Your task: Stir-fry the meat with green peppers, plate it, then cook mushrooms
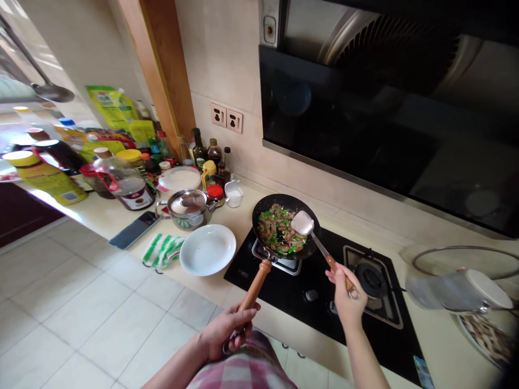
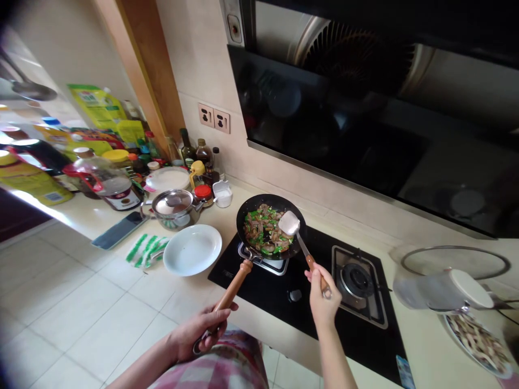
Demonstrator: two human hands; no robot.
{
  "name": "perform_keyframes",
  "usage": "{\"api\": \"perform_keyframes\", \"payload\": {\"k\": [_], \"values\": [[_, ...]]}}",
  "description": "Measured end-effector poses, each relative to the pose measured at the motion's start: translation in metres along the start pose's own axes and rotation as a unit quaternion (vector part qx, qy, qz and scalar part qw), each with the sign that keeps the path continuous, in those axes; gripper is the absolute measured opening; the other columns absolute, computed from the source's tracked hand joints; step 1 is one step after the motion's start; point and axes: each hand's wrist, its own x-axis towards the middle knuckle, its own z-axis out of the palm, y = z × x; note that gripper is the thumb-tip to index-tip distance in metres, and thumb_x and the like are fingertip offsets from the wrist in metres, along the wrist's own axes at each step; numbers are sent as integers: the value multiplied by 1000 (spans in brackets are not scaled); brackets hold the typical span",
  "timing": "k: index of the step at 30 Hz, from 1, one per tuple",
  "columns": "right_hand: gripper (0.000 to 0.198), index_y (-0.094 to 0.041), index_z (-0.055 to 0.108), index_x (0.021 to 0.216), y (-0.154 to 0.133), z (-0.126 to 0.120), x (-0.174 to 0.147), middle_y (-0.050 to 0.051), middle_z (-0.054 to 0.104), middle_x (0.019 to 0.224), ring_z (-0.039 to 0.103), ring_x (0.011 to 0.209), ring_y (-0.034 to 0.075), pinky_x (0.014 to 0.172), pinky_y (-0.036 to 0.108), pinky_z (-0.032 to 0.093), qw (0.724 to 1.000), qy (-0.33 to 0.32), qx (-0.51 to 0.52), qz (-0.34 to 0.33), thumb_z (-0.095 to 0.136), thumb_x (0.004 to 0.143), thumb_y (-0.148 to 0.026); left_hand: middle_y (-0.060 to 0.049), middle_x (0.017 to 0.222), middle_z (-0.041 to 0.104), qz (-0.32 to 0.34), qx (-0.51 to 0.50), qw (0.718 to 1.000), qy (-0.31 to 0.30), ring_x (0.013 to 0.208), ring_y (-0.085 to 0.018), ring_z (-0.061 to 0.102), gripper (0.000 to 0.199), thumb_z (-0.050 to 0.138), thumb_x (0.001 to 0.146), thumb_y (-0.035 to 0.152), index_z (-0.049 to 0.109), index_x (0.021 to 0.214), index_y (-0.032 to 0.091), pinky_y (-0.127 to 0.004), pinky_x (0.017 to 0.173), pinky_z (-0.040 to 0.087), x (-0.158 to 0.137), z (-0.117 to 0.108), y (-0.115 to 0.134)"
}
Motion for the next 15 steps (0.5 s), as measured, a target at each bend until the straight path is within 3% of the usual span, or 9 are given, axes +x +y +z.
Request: {"api": "perform_keyframes", "payload": {"k": [4,6,11,15], "values": [[37,-12,67,96,5,16,-1,13,71,88,70,73,23,69,36,58,999,-41,3,-15,60,80,-44,6,50,52,-12,1,1000,-2,31,-3,33,59,70,64,50,50,108,16,-17,33,10,1,-1,0],[34,-13,67,95,-1,0,-8,12,71,85,70,71,23,67,34,59,998,-60,-15,-1,61,80,-43,5,51,53,-6,-1,1000,-4,32,-3,35,59,70,65,50,50,109,16,-17,33,10,2,-3,-1],[30,-14,67,95,-21,-46,-31,10,72,81,70,67,22,62,31,59,999,-30,-36,6,62,80,-40,5,51,53,7,-11,1000,-10,31,-3,35,59,70,65,49,51,108,15,-17,34,11,1,-6,-1],[28,-14,68,92,-11,-28,-37,10,72,83,70,68,23,64,33,59,997,-73,-15,-11,63,80,-38,5,51,54,2,-8,1000,-9,31,-3,35,58,70,64,49,51,107,15,-17,33,11,0,-5,0]]}}
